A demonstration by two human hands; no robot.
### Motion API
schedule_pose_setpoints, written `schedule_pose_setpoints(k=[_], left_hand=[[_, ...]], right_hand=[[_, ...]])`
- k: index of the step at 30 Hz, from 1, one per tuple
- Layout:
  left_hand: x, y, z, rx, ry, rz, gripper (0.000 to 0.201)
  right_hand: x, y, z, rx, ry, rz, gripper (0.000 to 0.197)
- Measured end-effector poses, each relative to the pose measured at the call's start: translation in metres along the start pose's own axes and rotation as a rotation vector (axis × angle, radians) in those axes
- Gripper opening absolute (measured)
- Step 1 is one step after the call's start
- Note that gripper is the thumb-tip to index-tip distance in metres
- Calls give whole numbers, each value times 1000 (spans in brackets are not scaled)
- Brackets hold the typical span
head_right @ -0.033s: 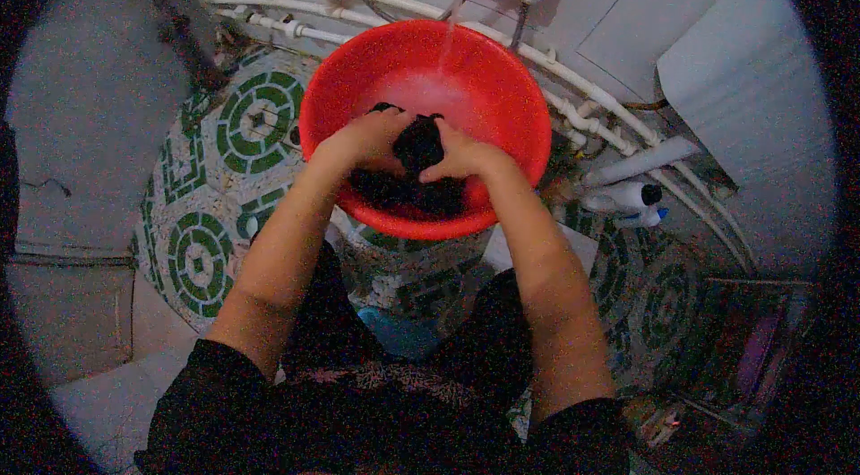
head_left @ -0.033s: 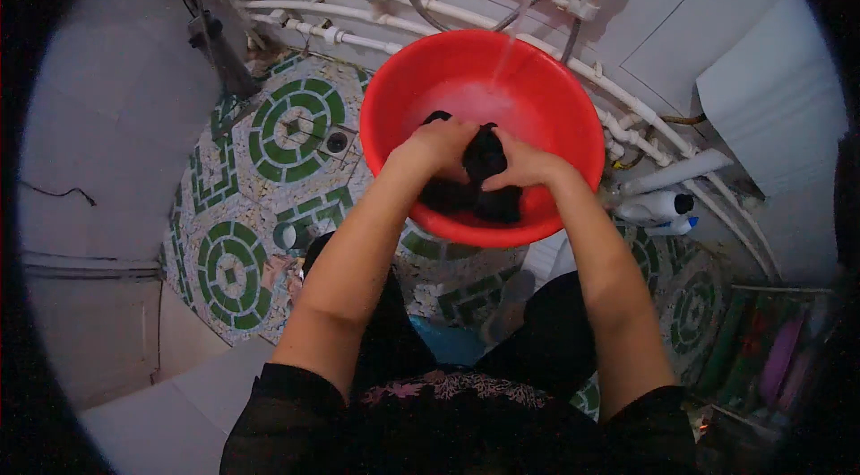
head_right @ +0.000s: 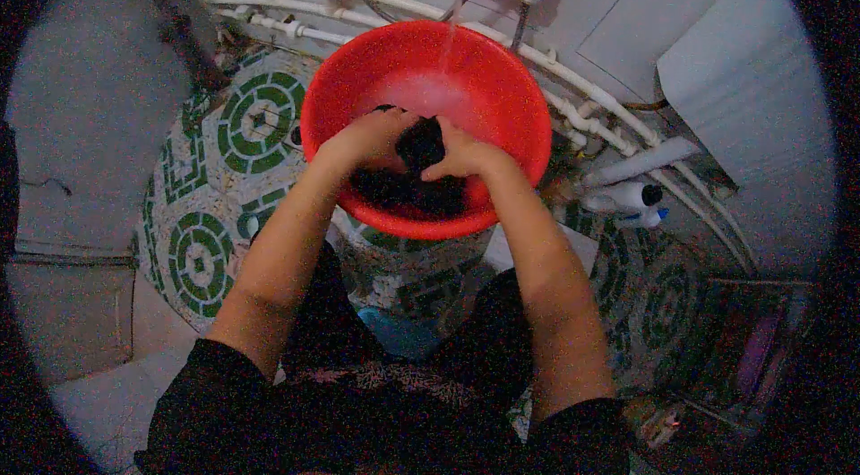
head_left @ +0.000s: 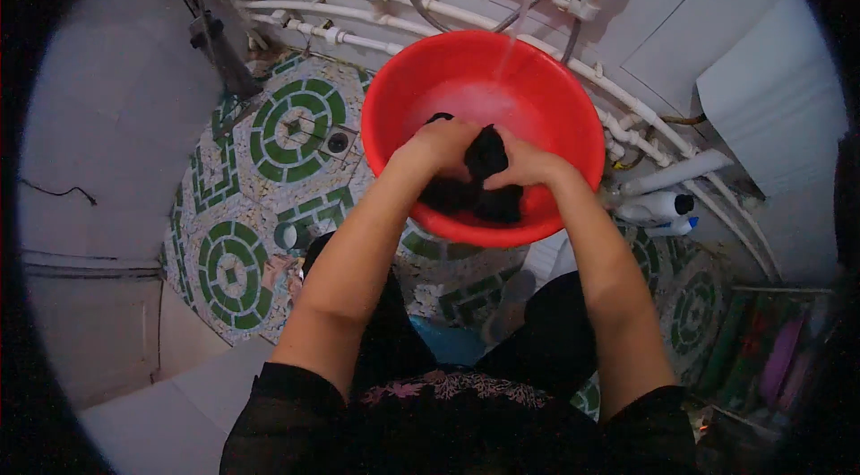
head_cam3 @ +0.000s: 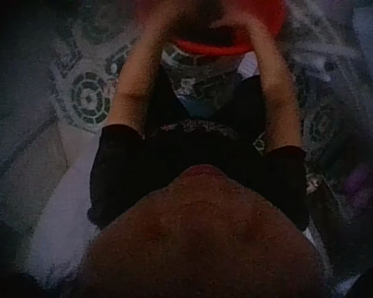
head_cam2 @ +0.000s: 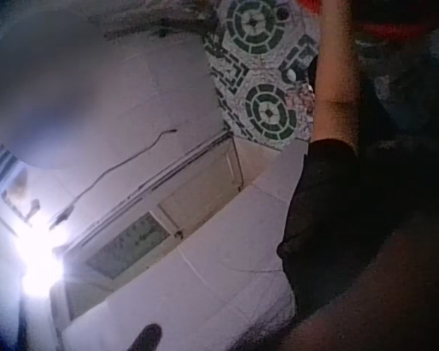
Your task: The person washes a black cloth by hand in a red basin, first scrubbing it in soapy water, then rinsing it under a running faucet, and finally wringing it out.
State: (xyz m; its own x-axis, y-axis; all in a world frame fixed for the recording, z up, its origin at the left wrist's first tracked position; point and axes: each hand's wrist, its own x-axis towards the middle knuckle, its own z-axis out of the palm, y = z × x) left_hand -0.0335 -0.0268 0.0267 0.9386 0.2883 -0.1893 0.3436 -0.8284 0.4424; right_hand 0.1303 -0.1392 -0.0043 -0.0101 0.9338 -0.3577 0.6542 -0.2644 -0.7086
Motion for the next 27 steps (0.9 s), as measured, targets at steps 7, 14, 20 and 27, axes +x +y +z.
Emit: schedule_pose_setpoints(k=[7,14,20,27], left_hand=[[9,-7,11,-38,116,17,49],[-8,9,-1,-146,583,150,39],[-18,-2,-7,-222,344,215,51],[-37,14,-11,-98,-152,61,71]], right_hand=[[7,10,0,16,121,-58,83],[-31,-51,-28,-91,435,-55,69],[-44,-55,-34,-201,353,-86,64],[-41,-45,-42,-197,107,15,53]])
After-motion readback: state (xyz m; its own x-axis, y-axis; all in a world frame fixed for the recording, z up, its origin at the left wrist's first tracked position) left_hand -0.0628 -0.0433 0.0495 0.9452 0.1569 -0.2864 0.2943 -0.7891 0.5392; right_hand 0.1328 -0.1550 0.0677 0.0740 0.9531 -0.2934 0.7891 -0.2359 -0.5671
